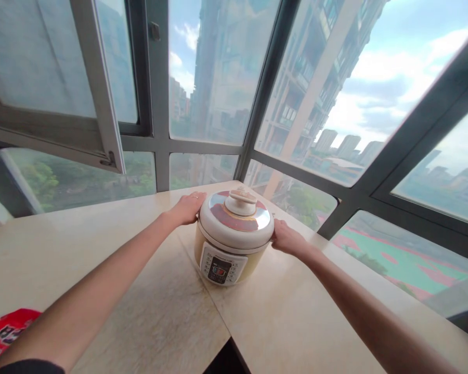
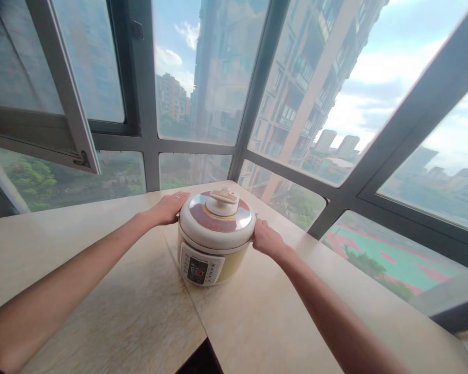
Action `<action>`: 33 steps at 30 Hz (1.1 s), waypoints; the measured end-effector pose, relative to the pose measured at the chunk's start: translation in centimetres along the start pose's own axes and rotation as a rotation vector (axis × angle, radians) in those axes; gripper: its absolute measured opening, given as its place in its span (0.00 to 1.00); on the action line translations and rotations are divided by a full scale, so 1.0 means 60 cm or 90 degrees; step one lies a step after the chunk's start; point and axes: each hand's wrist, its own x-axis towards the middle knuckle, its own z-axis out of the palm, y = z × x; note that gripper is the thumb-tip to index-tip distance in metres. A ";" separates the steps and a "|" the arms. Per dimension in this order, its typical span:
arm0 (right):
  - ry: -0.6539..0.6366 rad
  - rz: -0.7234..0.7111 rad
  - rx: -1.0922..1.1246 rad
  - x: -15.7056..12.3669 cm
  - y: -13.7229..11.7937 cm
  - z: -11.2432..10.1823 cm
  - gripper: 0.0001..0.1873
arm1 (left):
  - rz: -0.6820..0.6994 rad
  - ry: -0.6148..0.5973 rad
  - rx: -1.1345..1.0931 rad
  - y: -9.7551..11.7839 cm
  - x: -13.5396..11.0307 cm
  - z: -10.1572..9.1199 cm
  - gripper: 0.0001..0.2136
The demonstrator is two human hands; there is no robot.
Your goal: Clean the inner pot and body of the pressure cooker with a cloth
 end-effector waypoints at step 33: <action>0.085 0.148 -0.014 -0.039 -0.030 0.033 0.20 | -0.206 0.065 0.003 0.046 -0.013 0.041 0.23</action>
